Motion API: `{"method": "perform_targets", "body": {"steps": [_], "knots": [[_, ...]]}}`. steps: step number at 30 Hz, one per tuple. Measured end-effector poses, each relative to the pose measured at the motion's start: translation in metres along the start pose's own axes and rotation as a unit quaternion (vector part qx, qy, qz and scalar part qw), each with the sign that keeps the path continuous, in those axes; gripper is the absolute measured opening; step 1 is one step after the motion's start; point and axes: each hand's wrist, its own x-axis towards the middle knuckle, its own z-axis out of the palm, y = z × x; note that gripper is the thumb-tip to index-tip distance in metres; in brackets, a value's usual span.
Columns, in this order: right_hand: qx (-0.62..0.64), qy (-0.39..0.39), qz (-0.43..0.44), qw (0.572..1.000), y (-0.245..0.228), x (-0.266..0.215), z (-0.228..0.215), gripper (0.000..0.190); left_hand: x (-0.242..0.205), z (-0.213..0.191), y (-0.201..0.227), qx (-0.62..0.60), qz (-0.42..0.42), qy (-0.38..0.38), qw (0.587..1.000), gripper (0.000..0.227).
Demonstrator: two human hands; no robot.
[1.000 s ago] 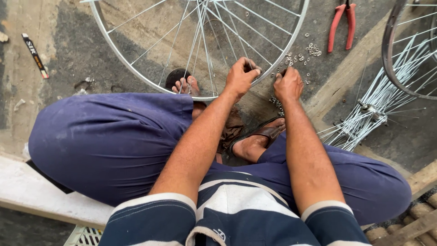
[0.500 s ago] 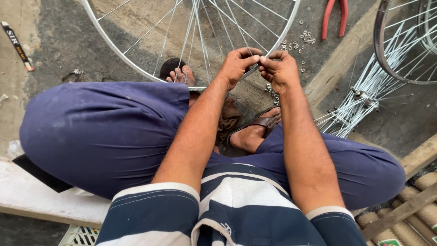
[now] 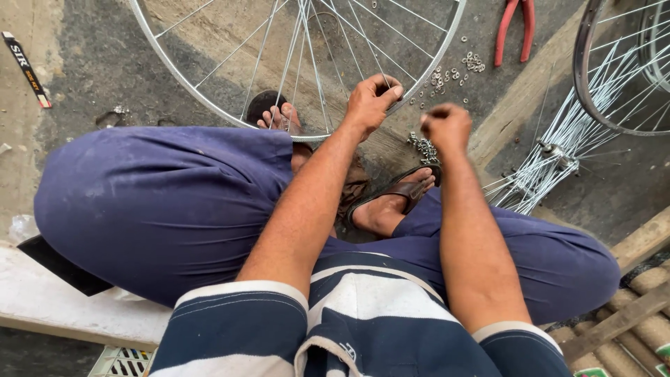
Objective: The person sits on the floor and installs spokes into a bicycle wheel rim, securing them with nuts. They repeatedly pick up spokes and nuts, thread the spokes through the rim, and tighten the nuts by hand.
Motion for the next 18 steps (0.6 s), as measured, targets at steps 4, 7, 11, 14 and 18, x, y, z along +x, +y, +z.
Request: {"method": "perform_targets", "body": {"steps": [4,7,11,14,18], "knots": [[-0.292,0.070,-0.151,0.942,0.036,-0.007,0.023,0.019,0.001,-0.002,-0.006,-0.023,-0.012,0.014,1.000,0.013],[-0.354,0.042,-0.131,0.925,0.042,-0.004,0.035,0.015,0.003,-0.002,-0.008,-0.037,-0.006,0.018,0.999,0.016],[-0.337,0.049,-0.131,0.931,0.026,-0.006,0.031,0.017,0.003,-0.001,-0.011,-0.056,0.003,0.008,0.998,0.018],[-0.163,0.062,-0.101,0.980,-0.001,-0.010,0.018,0.018,0.005,-0.004,-0.009,-0.057,-0.021,0.013,0.998,0.021],[0.182,-0.045,-0.120,0.975,-0.037,-0.011,-0.010,0.022,0.001,-0.001,-0.009,-0.047,0.005,0.012,0.999,0.023]]}}
